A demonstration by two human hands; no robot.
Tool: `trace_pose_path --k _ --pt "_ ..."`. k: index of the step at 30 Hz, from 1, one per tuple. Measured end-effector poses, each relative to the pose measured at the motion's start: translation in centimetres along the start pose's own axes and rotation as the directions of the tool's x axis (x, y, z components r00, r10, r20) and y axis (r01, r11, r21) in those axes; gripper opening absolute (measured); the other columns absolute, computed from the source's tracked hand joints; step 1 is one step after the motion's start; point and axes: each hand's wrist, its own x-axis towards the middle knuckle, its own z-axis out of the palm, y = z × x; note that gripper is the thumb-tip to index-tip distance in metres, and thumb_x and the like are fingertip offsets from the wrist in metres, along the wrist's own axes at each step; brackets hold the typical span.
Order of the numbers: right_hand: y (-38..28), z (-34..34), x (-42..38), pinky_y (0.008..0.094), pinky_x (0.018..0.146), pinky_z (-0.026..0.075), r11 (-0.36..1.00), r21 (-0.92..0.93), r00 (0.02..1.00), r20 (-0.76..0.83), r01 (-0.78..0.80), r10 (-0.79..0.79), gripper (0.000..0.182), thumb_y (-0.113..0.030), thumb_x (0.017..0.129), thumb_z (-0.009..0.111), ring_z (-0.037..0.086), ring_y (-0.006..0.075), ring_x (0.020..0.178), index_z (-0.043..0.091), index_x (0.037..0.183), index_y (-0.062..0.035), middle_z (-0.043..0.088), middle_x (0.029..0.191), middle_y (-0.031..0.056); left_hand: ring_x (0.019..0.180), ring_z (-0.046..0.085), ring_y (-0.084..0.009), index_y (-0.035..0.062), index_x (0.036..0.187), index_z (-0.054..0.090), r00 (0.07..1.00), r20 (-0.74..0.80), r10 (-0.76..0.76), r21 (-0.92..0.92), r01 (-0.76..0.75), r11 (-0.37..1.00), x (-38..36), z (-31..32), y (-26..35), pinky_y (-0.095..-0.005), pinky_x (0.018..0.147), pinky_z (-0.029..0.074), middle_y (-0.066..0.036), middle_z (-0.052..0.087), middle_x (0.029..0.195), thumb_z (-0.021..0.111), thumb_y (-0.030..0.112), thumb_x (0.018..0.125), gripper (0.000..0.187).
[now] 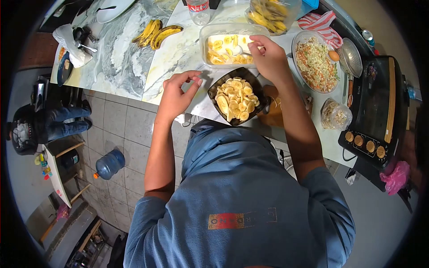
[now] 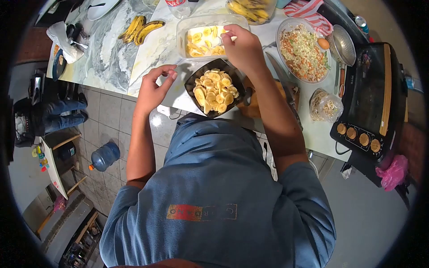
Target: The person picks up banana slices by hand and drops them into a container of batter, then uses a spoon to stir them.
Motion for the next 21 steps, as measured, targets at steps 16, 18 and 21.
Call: trace_pose_path --k 16,18,21 --pt "1.9 2.3 -8.6 0.0382 0.079 0.049 0.891 -0.077 0.864 0.291 0.448 -0.410 0.019 -0.018 0.078 0.075 0.060 0.0278 0.085 0.071 0.093 -0.0076 0.060 0.088 0.0085 0.081 0.065 -0.0182 0.0062 0.108 0.071 0.995 0.087 0.050 -0.065 -0.045 0.997 0.9 2.0 0.9 -0.0298 0.060 0.048 -0.009 0.072 0.089 0.071 0.015 0.086 0.024" --pt "1.7 2.6 -8.7 0.0385 0.078 0.049 0.880 -0.083 0.865 0.249 0.467 -0.435 0.017 -0.018 0.077 0.075 0.059 0.0276 0.083 0.071 0.090 -0.0080 0.059 0.085 0.0079 0.081 0.065 -0.0181 0.0064 0.108 0.071 0.996 0.082 0.044 -0.063 -0.039 0.997 0.6 1.9 1.1 -0.0298 0.060 0.048 -0.009 0.072 0.090 0.071 0.015 0.086 0.024" --pt "1.8 3.1 -8.9 0.0390 0.076 0.049 0.868 -0.113 0.868 0.195 0.483 -0.457 0.014 -0.019 0.076 0.075 0.059 0.0272 0.081 0.071 0.086 -0.0089 0.056 0.082 0.0069 0.080 0.065 -0.0181 0.0066 0.108 0.071 0.997 0.073 0.033 -0.062 -0.028 0.998 0.2 1.9 1.0 -0.0297 0.059 0.048 -0.009 0.072 0.090 0.071 0.015 0.086 0.024"
